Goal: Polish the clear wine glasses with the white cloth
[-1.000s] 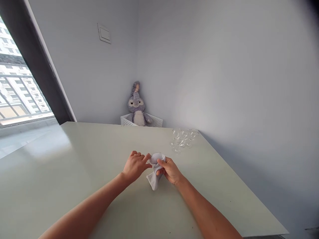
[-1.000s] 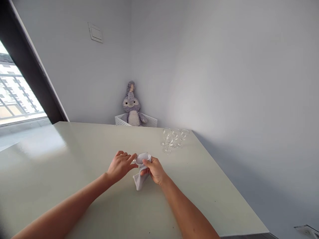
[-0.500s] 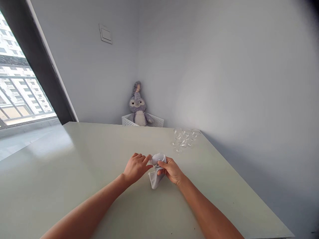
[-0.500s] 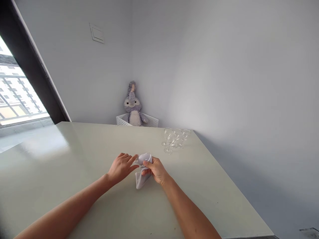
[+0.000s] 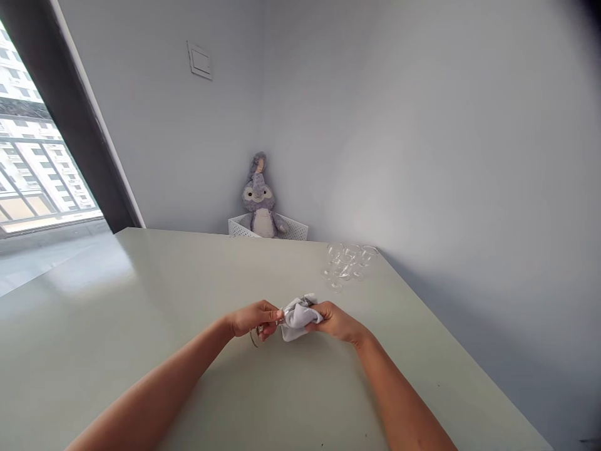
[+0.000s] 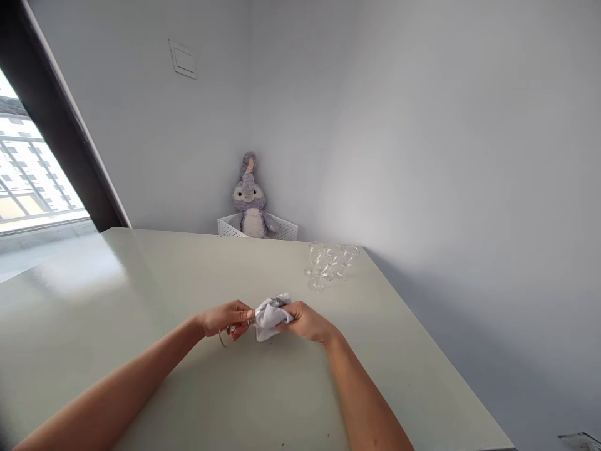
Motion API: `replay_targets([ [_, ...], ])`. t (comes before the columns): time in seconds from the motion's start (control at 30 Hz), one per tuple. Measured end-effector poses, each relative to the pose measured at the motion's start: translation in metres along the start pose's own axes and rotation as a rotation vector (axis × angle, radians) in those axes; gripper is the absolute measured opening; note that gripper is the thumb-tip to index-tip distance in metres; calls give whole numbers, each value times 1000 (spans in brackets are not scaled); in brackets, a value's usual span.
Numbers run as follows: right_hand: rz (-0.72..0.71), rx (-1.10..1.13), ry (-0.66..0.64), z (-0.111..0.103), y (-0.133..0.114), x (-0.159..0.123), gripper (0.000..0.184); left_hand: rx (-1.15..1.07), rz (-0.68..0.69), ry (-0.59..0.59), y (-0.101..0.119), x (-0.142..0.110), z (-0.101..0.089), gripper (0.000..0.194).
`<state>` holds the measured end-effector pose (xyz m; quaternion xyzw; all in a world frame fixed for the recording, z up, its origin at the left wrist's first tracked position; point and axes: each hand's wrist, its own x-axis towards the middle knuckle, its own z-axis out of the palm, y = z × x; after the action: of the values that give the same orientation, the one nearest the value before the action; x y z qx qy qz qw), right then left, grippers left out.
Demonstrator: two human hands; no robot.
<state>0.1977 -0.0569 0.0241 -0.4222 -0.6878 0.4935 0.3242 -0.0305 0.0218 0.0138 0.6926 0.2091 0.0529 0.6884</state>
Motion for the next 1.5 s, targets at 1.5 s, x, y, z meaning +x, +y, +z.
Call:
replay_targets([
  [1.5, 67, 790, 457, 76, 13, 29, 35, 344, 346, 652, -8, 10, 46, 52],
])
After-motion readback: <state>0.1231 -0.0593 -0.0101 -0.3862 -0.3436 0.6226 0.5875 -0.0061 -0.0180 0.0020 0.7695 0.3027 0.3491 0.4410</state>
